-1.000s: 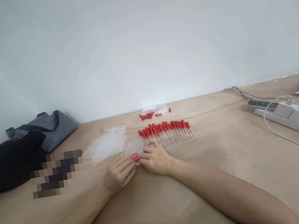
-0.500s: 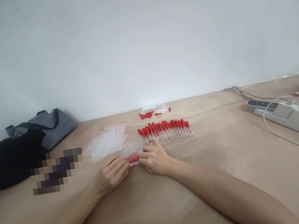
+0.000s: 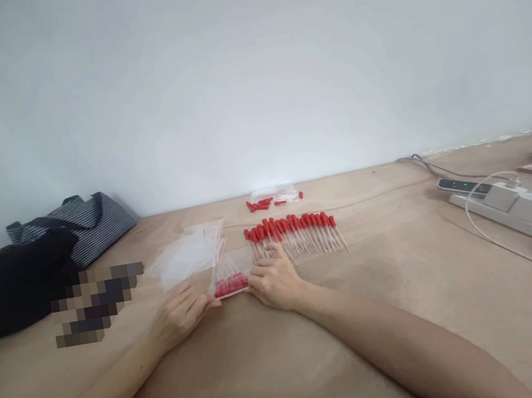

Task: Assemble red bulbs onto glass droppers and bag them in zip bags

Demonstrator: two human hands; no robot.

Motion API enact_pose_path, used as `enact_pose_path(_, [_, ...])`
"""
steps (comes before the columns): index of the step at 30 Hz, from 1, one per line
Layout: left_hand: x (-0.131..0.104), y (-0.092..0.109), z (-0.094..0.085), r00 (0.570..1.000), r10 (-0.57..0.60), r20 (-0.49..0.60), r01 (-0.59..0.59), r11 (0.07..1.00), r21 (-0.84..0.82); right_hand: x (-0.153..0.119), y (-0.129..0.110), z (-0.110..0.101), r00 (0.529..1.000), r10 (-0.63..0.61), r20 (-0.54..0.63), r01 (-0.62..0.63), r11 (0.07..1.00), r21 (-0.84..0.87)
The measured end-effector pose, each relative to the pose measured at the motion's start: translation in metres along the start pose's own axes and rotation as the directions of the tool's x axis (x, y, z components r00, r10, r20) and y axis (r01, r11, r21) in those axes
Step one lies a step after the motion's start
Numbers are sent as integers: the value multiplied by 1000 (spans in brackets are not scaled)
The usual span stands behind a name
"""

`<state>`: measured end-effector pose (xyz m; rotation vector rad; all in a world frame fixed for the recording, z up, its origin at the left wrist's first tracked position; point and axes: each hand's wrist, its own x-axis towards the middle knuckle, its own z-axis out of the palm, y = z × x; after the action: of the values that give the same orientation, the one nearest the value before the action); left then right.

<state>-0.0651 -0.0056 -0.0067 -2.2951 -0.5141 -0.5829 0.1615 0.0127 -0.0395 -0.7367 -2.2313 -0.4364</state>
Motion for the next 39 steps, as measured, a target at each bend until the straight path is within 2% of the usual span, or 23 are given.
enact_pose_path(3, [-1,1,-3,999,-32,34,36,995,-97,-1,2,0,999,42,30,-43,998,36])
enact_pose_path(6, [5,8,-7,975,-191,118,205,970,-127,-4,1,-7,992,110,68,-115,990,76])
enact_pose_path(8, [9,14,-6,954,-229,195,267,944,-195,-8,1,-15,985,143,93,-153,983,105])
enact_pose_path(11, [11,15,6,933,-207,295,291,916,-278,-18,3,-29,978,178,106,-191,973,129])
enact_pose_path(18, [14,-12,36,863,-311,399,418,883,-215,-46,21,-51,956,255,143,-271,957,105])
enact_pose_path(20, [15,-22,40,808,-387,444,511,835,-204,-50,25,-54,951,264,158,-281,955,94])
enact_pose_path(23, [12,-41,42,660,-566,494,695,710,-116,-52,27,-56,946,269,179,-288,954,85])
enact_pose_path(25, [6,-53,43,579,-650,493,764,644,-48,-51,26,-56,944,269,190,-289,954,83])
enact_pose_path(27, [-1,-62,45,521,-675,522,797,603,-16,-51,26,-55,945,264,194,-285,955,87])
enact_pose_path(29, [-7,-65,46,494,-662,563,809,588,-19,-50,25,-55,948,253,194,-275,957,96])
enact_pose_path(32, [-11,-62,47,485,-651,584,816,577,-35,-50,26,-54,949,243,201,-269,957,110])
enact_pose_path(39, [-10,-54,50,436,-760,482,864,503,10,-48,25,-55,942,245,230,-282,948,147])
